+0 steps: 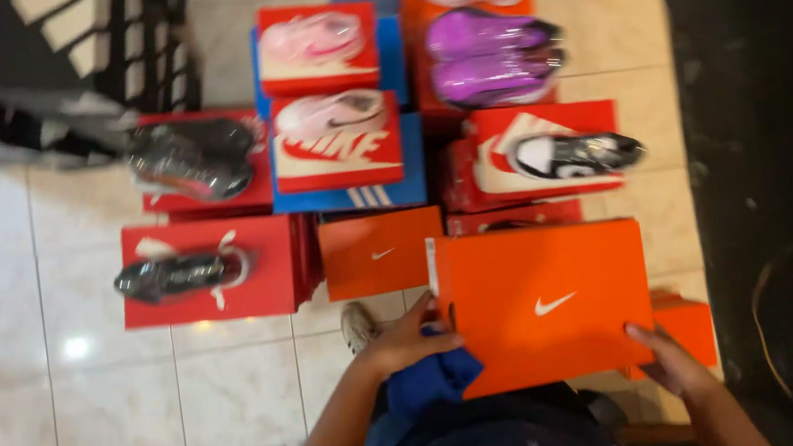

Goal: Wiping down shoe boxes with a cloth and stacking them in a warehouse

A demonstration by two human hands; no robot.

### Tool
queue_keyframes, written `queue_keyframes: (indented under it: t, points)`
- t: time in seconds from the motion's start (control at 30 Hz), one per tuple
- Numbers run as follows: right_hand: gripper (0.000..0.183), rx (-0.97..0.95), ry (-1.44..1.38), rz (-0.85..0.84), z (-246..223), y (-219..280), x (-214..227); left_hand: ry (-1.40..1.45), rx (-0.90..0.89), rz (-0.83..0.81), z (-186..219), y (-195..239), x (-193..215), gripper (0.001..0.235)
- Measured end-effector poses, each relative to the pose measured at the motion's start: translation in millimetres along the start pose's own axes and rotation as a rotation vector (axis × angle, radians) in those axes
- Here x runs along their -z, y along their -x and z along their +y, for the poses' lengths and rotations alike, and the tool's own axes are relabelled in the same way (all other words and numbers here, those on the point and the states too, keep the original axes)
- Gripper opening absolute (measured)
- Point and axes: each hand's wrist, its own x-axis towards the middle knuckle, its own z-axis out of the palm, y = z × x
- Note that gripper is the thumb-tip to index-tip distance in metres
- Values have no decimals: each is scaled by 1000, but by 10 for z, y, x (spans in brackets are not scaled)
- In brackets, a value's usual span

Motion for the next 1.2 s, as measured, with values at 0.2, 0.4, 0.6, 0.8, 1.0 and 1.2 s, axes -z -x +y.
queue_keyframes:
  t: [0.2,0.4,0.6,0.8,1.0,1.2]
  points:
    - [47,105,-230,218,74,497,588,-323,225,-26,597,-604,-880,71]
    - [58,493,-976,463,177,778,598,6,263,-37,165,-1335,-1770,60]
    - [55,327,-1227,505,231,419,497,-62,431,138,-284,-2125,-2849,75]
    - [55,295,-1302,525,588,203,1113,-113,568,66,-793,-2839,-3584,71]
    - [50,235,-1294,640,1582,-157,1702,-477,660,-162,-981,-3564,-3707,90]
    - [55,200,-1242,761,2175,-344,1968,-632,829,-214,-1519,-4378,-3562,118]
